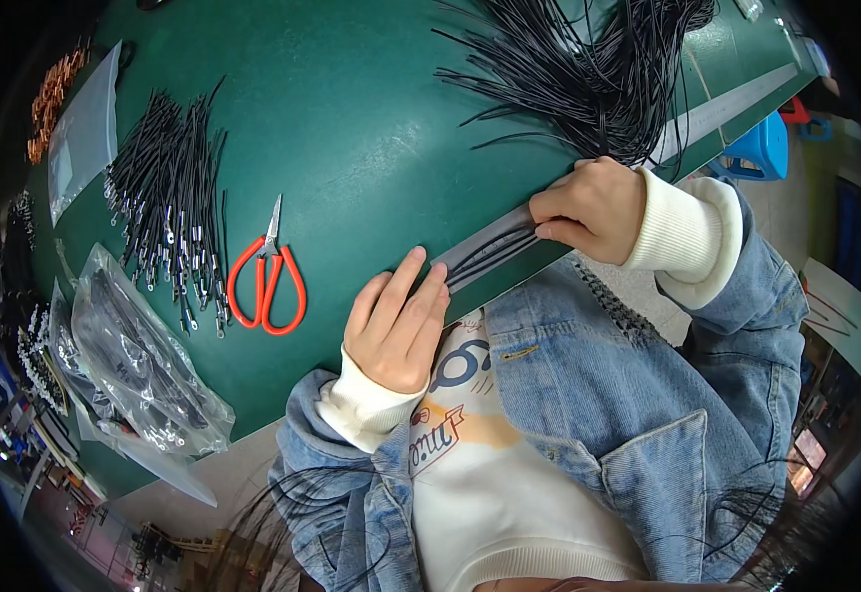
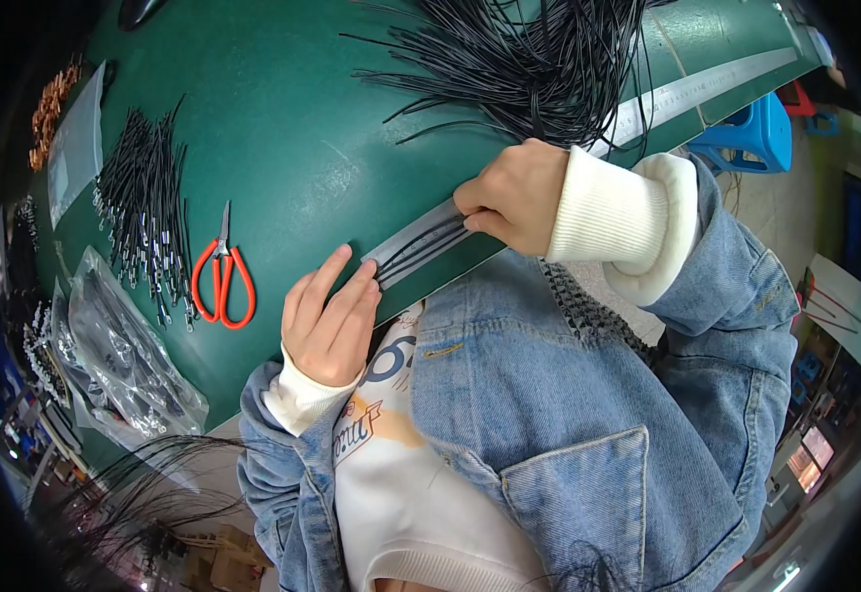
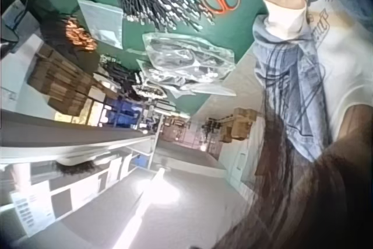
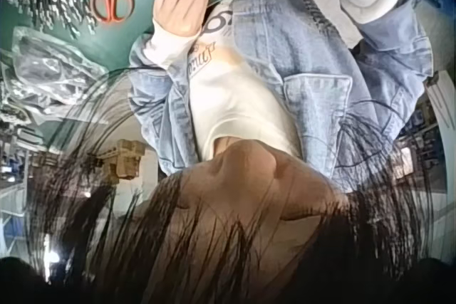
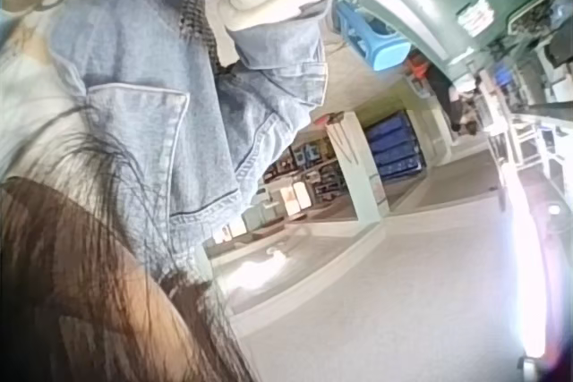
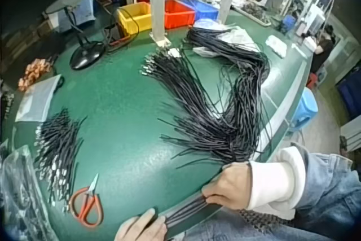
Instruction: The person measures wires against a ruler and cuts them with scissors.
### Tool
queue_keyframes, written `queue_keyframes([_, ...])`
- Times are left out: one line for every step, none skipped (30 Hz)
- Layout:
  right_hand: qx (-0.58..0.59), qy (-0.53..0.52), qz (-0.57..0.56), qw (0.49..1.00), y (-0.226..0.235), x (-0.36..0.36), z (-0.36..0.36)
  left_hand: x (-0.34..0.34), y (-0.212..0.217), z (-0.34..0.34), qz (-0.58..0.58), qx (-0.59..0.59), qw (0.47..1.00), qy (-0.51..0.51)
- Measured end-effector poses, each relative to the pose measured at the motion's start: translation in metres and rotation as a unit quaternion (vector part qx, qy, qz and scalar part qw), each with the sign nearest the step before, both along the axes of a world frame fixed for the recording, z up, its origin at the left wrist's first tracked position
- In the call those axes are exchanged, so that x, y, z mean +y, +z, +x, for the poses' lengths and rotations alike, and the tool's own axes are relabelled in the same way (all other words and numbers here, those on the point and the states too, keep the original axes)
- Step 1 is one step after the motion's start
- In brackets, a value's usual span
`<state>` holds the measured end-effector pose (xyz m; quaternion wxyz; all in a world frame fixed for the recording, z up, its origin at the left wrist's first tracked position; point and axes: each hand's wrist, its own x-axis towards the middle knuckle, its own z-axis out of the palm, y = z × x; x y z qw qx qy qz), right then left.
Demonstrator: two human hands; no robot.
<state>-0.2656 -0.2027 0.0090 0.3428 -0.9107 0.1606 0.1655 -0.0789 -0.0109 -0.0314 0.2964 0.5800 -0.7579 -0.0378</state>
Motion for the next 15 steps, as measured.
queue_keyframes([0.002,-0.001,-0.012,1.0,0.0,0.001,0.0,0.0,0.0,0.0,0.004,0.005,1.0,0.001])
queue_keyframes([0.002,-0.001,-0.012,1.0,0.002,0.001,0.0,0.0,0.0,0.0,0.004,0.005,1.0,0.001])
queue_keyframes([0.015,0.009,-0.014,1.0,0.004,0.0,0.0,0.0,-0.001,0.0,0.002,0.004,1.0,-0.001])
queue_keyframes([0.029,0.019,-0.016,0.999,0.005,0.0,0.0,0.0,-0.001,0.0,0.0,0.004,1.0,-0.003])
queue_keyframes([0.029,0.019,-0.017,0.999,0.005,-0.001,-0.002,-0.001,-0.001,0.001,-0.001,0.003,1.0,-0.002])
queue_keyframes([0.016,0.045,-0.021,0.999,0.004,-0.003,-0.006,-0.001,0.0,0.002,-0.001,0.001,1.0,-0.004])
queue_keyframes([0.002,0.07,-0.024,0.997,0.003,-0.004,-0.008,-0.001,0.0,0.002,0.0,-0.002,1.0,-0.007])
queue_keyframes([0.002,0.069,-0.023,0.997,0.004,-0.006,-0.009,-0.001,0.0,0.003,0.0,-0.002,1.0,-0.008])
queue_keyframes([0.005,0.091,-0.024,0.996,0.006,-0.009,-0.009,-0.001,0.0,0.003,0.002,-0.005,1.0,-0.011])
queue_keyframes([0.007,0.112,-0.024,0.993,0.007,-0.011,-0.01,-0.002,0.0,0.004,0.004,-0.007,1.0,-0.014])
queue_keyframes([0.007,0.112,-0.025,0.993,0.007,-0.014,-0.01,-0.002,0.001,0.004,0.003,-0.007,1.0,-0.015])
queue_keyframes([-0.004,0.118,-0.032,0.992,0.007,-0.017,-0.011,-0.002,0.001,0.004,0.004,-0.009,1.0,-0.014])
queue_keyframes([-0.013,0.126,-0.038,0.991,0.008,-0.019,-0.013,-0.002,0.001,0.004,0.004,-0.011,1.0,-0.013])
queue_keyframes([-0.012,0.126,-0.039,0.991,0.009,-0.019,-0.015,-0.002,0.0,0.003,0.004,-0.01,1.0,-0.013])
queue_keyframes([0.004,0.097,-0.046,0.994,0.011,-0.02,-0.017,-0.001,0.0,0.003,-0.001,-0.01,1.0,-0.01])
